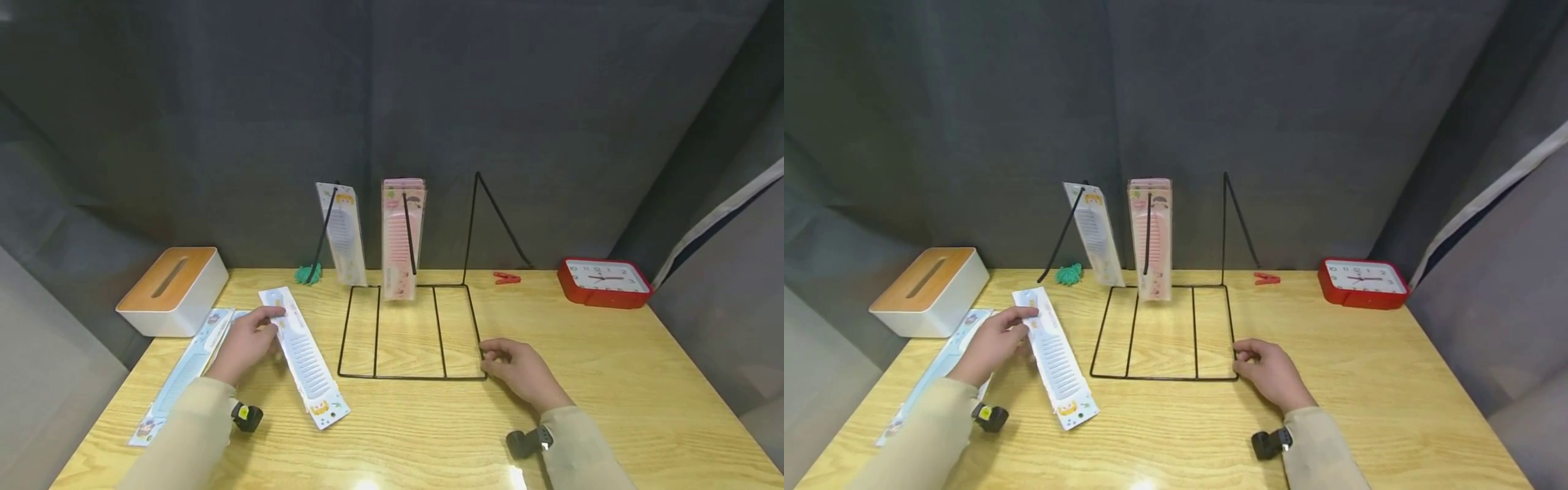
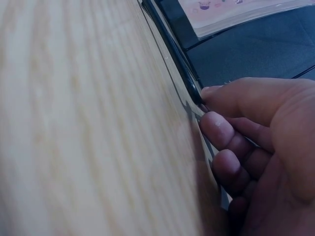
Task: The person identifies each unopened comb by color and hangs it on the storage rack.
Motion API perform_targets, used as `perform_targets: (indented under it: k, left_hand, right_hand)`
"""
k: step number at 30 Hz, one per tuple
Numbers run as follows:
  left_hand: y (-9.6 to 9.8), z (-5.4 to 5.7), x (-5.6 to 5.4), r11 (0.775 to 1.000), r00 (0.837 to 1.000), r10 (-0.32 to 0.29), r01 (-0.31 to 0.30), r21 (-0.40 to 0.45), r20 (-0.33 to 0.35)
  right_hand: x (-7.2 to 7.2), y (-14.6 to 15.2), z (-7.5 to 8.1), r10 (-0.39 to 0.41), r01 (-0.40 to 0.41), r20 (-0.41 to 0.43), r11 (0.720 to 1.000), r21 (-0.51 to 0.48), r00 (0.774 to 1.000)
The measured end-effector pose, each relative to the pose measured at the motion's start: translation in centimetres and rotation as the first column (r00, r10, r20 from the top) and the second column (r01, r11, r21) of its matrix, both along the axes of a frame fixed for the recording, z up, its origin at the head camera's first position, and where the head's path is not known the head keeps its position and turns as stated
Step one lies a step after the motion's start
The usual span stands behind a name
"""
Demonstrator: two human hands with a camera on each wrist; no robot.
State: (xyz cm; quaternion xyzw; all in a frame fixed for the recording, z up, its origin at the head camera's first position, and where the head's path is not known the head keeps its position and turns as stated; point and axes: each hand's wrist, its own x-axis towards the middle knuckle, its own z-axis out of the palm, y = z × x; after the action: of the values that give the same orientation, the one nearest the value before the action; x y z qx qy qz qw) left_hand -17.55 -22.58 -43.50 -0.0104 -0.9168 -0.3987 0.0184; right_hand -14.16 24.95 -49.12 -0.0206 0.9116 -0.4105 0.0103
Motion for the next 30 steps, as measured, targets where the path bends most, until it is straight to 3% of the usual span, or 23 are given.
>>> perform_targets:
  k: [8, 11, 13, 15, 18, 19, 21, 26, 30]
  left_hand:
    - [-1.5, -1.9, 1.5, 0.969, 0.993, -0.102, 0.113, -0.218, 0.060]
    - [-1.2, -2.2, 1.8, 0.951, 0.989, -0.143, 0.149, -0.271, 0.040]
    - [-0.7, -2.5, 2.0, 0.935, 0.979, -0.205, 0.200, -0.291, 0.015]
    - [0.0, -2.8, 2.0, 0.901, 0.952, -0.304, 0.281, -0.332, -0.019]
    - [1.0, -3.4, 1.9, 0.815, 0.886, -0.463, 0.408, -0.413, -0.038]
    - [1.3, -3.4, 1.9, 0.786, 0.866, -0.499, 0.434, -0.440, -0.038]
    - [1.9, -3.4, 2.0, 0.748, 0.842, -0.539, 0.470, -0.469, -0.016]
    - [2.9, -3.0, 2.4, 0.696, 0.831, -0.551, 0.511, -0.504, 0.081]
    - [3.3, -3.0, 2.4, 0.676, 0.833, -0.551, 0.482, -0.558, 0.052]
  right_hand:
    - [0.0, -0.1, 0.4, -0.007, 0.007, 0.008, 1.000, 0.018, 1.000]
    - [0.0, -0.2, 0.4, -0.010, 0.010, 0.011, 1.000, 0.016, 1.000]
    - [0.0, -0.2, 0.4, -0.011, 0.011, 0.015, 1.000, 0.015, 1.000]
    - [0.0, -0.2, 0.4, -0.015, 0.015, 0.017, 1.000, 0.013, 1.000]
    - [0.1, -0.2, 0.4, -0.023, 0.023, 0.020, 1.000, 0.006, 1.000]
    - [0.1, -0.2, 0.4, -0.022, 0.022, 0.021, 1.000, 0.002, 1.000]
    - [0.2, -0.3, 0.4, -0.024, 0.025, 0.021, 1.000, -0.008, 0.999]
    - [0.3, -0.3, 0.3, -0.021, 0.021, 0.024, 1.000, -0.022, 0.999]
    - [0.2, -0.2, 0.2, -0.018, 0.018, 0.016, 1.000, -0.023, 1.000]
